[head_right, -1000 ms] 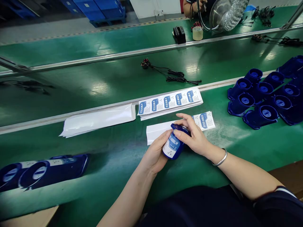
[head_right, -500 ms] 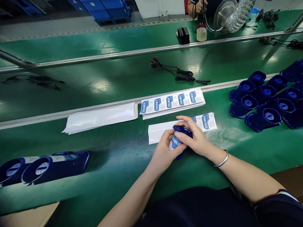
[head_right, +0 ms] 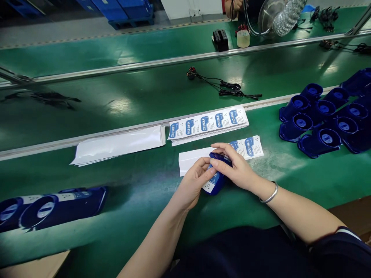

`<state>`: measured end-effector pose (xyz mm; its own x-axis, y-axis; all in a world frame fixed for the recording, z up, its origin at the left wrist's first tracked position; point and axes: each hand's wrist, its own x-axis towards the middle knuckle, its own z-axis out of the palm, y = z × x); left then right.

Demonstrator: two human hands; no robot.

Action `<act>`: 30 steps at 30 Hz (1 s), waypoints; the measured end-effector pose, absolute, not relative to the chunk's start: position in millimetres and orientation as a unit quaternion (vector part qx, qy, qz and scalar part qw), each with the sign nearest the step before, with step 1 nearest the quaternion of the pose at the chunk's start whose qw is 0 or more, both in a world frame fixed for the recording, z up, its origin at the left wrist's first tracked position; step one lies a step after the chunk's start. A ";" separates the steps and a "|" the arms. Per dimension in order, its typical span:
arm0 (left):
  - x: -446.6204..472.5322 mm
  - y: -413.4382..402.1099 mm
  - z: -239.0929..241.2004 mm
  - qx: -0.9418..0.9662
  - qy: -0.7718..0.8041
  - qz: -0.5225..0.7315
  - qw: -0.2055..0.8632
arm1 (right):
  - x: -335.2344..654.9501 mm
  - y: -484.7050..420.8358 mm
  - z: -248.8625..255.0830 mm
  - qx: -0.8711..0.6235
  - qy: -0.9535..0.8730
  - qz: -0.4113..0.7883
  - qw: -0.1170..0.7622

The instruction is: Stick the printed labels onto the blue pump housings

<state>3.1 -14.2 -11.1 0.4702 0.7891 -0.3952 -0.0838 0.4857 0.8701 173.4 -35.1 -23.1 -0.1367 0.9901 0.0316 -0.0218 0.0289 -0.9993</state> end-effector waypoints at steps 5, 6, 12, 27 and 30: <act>1.3 -12.4 -8.7 0.437 0.430 0.277 0.740 | 172.5 -36.0 -20.0 -0.444 -0.559 0.510 0.480; 1.5 -12.3 -8.1 0.439 0.430 0.277 0.739 | 172.5 -36.1 -18.9 -0.444 -0.561 0.508 0.480; 4.2 -13.7 -6.4 0.477 0.428 0.279 0.716 | 172.6 -36.8 -14.3 -0.440 -0.562 0.511 0.479; 1.3 -15.2 0.4 0.573 0.398 0.219 0.682 | 174.4 -39.4 -11.1 -0.444 -0.556 0.524 0.469; -0.9 -16.0 -1.9 0.600 0.397 0.199 0.666 | 175.6 -38.2 -11.2 -0.447 -0.551 0.520 0.475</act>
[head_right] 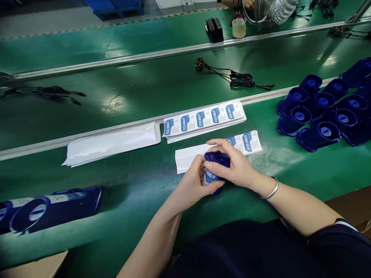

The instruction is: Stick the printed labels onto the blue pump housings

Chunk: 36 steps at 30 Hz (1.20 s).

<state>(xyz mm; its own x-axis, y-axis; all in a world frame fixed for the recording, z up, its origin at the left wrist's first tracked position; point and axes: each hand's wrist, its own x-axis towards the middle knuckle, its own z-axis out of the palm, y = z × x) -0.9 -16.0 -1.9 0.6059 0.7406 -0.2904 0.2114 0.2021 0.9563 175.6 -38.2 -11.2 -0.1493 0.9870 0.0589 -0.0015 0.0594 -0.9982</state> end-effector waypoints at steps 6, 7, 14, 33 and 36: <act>-1.3 -17.0 -8.6 0.593 0.389 0.178 0.682 | 180.4 -31.3 -11.8 -0.456 -0.513 0.545 0.481; -0.1 -17.1 -9.3 0.570 0.386 0.187 0.700 | 180.8 -30.1 -12.3 -0.457 -0.508 0.554 0.476; 7.7 -16.7 -13.2 0.470 0.400 0.251 0.746 | 176.2 -29.5 -15.7 -0.476 -0.507 0.563 0.448; -4.8 -11.4 -8.0 0.531 0.306 0.193 0.766 | 186.4 -26.3 -13.3 -0.477 -0.458 0.558 0.502; -6.0 -9.3 -7.6 0.549 0.292 0.197 0.758 | 188.0 -25.1 -12.9 -0.464 -0.448 0.565 0.515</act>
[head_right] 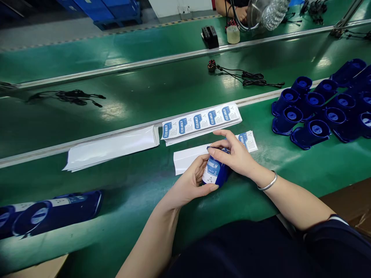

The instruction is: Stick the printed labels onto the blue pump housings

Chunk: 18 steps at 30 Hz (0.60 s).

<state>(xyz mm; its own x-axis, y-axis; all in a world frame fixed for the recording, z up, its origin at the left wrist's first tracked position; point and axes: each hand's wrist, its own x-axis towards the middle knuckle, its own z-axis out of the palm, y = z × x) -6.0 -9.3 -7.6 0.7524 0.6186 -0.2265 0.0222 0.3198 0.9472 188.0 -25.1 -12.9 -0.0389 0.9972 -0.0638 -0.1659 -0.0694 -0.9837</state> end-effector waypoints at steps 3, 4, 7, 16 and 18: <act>-6.3 -8.9 -6.4 0.559 0.288 0.200 0.752 | 189.4 -23.3 -12.8 -0.445 -0.419 0.575 0.544; -6.4 -9.1 -6.1 0.557 0.286 0.201 0.754 | 189.8 -22.7 -12.8 -0.441 -0.410 0.576 0.553; -6.5 -9.9 -7.0 0.540 0.280 0.208 0.766 | 190.3 -21.5 -13.3 -0.437 -0.402 0.573 0.566; -0.4 -15.6 -16.5 0.522 0.326 0.266 0.742 | 184.0 -22.5 -17.7 -0.455 -0.377 0.563 0.578; 1.5 -16.6 -15.2 0.532 0.332 0.257 0.735 | 182.8 -22.3 -18.5 -0.463 -0.366 0.557 0.584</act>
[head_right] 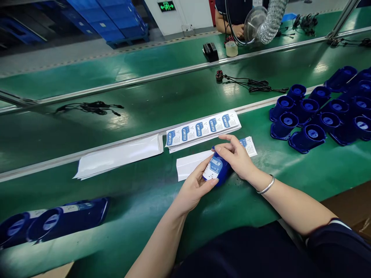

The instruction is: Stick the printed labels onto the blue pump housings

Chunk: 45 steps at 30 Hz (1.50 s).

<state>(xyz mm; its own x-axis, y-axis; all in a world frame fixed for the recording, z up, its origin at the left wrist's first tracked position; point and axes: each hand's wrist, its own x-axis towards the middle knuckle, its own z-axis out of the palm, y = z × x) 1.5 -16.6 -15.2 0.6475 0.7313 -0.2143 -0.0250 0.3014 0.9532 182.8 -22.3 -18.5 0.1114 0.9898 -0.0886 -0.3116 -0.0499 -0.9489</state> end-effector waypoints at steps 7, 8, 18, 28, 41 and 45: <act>10.2 -28.0 -24.0 0.678 0.373 0.330 0.541 | 179.2 -22.8 -19.7 -0.467 -0.329 0.553 0.606; 11.9 -30.9 -25.4 0.689 0.383 0.353 0.504 | 178.3 -24.6 -20.3 -0.464 -0.324 0.558 0.606; -54.0 -36.6 27.9 0.686 0.589 0.357 0.234 | 182.9 -28.8 -40.0 -0.452 -0.398 0.571 0.558; -189.0 -60.2 -13.6 0.649 0.731 0.208 0.018 | 180.1 -34.3 -40.2 -0.473 -0.443 0.558 0.519; -210.5 -27.8 -25.1 0.554 0.810 0.188 -0.034 | 181.1 -31.8 -46.9 -0.488 -0.459 0.537 0.513; -213.3 -18.8 -22.0 0.540 0.819 0.189 -0.037 | 182.9 -29.1 -47.0 -0.493 -0.471 0.520 0.514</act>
<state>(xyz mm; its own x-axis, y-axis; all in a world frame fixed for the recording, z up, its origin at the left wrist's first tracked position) -213.3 -18.8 -22.0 -0.4133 0.8714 0.2644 0.8991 0.3445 0.2701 182.9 -29.1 -47.0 0.0160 0.9995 -0.0279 -0.0695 -0.0267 -0.9972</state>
